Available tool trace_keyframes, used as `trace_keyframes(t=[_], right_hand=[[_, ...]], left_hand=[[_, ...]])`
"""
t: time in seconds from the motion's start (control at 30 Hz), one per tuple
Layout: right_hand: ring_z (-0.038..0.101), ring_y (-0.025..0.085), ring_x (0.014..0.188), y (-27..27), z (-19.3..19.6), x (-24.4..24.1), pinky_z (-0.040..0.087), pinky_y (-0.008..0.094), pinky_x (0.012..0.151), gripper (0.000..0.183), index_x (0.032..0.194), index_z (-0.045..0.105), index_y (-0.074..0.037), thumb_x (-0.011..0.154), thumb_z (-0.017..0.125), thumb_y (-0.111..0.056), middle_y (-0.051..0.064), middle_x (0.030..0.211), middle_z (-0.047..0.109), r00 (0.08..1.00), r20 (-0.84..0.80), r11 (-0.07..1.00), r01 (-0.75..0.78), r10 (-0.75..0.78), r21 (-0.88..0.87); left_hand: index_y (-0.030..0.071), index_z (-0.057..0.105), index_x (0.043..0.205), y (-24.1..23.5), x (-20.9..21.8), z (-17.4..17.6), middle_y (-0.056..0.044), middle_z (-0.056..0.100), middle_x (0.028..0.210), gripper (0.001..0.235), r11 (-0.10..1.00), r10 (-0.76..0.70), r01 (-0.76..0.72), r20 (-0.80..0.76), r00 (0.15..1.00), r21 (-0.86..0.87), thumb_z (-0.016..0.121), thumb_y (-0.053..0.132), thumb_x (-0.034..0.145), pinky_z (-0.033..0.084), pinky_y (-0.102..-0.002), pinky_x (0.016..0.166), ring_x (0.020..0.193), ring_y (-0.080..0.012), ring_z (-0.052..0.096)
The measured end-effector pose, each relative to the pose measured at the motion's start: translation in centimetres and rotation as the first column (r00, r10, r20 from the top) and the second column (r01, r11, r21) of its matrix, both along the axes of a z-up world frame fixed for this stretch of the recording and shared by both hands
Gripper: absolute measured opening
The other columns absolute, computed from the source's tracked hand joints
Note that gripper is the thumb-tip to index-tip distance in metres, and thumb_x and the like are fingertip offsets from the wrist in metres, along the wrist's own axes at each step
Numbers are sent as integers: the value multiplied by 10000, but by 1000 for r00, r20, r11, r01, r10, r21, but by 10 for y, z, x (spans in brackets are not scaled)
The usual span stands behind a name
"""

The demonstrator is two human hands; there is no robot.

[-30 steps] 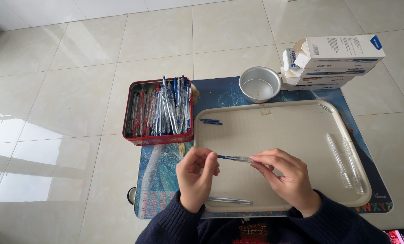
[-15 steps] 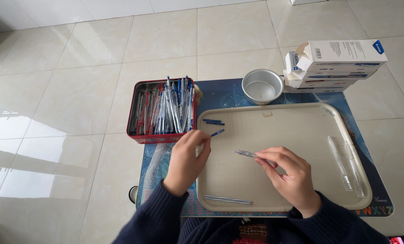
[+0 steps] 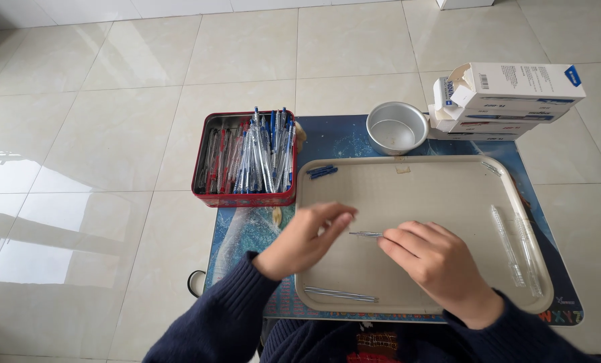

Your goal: Assembling pens by inserting ink refills into barrels and placing them into plastic sleeves

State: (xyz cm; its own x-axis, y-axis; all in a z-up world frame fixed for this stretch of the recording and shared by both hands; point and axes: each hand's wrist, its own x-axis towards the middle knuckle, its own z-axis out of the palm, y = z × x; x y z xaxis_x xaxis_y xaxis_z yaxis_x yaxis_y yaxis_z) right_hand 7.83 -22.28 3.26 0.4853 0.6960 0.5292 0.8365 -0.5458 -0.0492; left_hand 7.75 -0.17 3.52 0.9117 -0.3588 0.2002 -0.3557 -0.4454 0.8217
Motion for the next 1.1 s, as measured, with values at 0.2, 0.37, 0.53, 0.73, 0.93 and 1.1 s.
trace_keyframes(t=[0.2, 0.37, 0.53, 0.73, 0.93, 1.1], right_hand=[[626, 159, 867, -7, 18, 8, 493, 290, 711, 214, 896, 685, -77, 683, 662, -66, 13, 966, 682, 987, 42, 981, -150, 157, -125], [640, 121, 826, -26, 26, 10, 506, 276, 718, 251, 941, 688, -122, 696, 653, -84, -18, 952, 684, 992, -76, 984, -106, 96, -140], [668, 96, 826, -62, 17, 13, 542, 278, 758, 301, 954, 692, -138, 682, 634, -24, -60, 964, 700, 985, -171, 996, -8, -8, -94], [516, 58, 404, -85, 15, 8, 439, 211, 389, 328, 981, 715, -148, 659, 734, -83, -55, 917, 678, 910, -267, 948, 298, -318, -115], [546, 44, 483, -53, -24, 8, 454, 151, 361, 486, 1062, 689, -132, 593, 807, -174, -9, 822, 688, 786, -599, 923, 331, -154, 197], [452, 48, 384, -10, -19, 6, 347, 195, 346, 260, 909, 751, -118, 664, 716, -38, -52, 744, 725, 792, -605, 963, 216, -76, 162]], left_hand=[[21, 595, 1116, -3, -26, -11, -88, 694, 1003, 276, 991, -97, 72, -237, 967, -114, 603, 59, 843, 571, -258, 704, 870, -162, 696], [2, 693, 987, 6, -25, -18, -54, 726, 795, 180, 993, -33, 4, -257, 966, -114, 585, 35, 847, 551, -203, 597, 663, -112, 676], [13, 703, 983, 15, -23, -22, -55, 742, 804, 182, 998, 13, -26, -213, 977, -60, 613, 75, 838, 560, -209, 602, 673, -125, 702], [20, 724, 975, 16, -23, -21, -41, 751, 775, 195, 996, 79, -87, -214, 974, -29, 621, 81, 821, 543, -196, 546, 540, -100, 630], [31, 737, 937, 13, -23, -20, -69, 758, 798, 176, 996, 82, -84, -214, 973, 4, 647, 92, 798, 523, -204, 494, 474, -112, 583], [34, 750, 933, 11, -25, -15, -50, 761, 759, 187, 995, 82, -93, -235, 968, -37, 642, 57, 783, 486, -189, 460, 465, -82, 540]])
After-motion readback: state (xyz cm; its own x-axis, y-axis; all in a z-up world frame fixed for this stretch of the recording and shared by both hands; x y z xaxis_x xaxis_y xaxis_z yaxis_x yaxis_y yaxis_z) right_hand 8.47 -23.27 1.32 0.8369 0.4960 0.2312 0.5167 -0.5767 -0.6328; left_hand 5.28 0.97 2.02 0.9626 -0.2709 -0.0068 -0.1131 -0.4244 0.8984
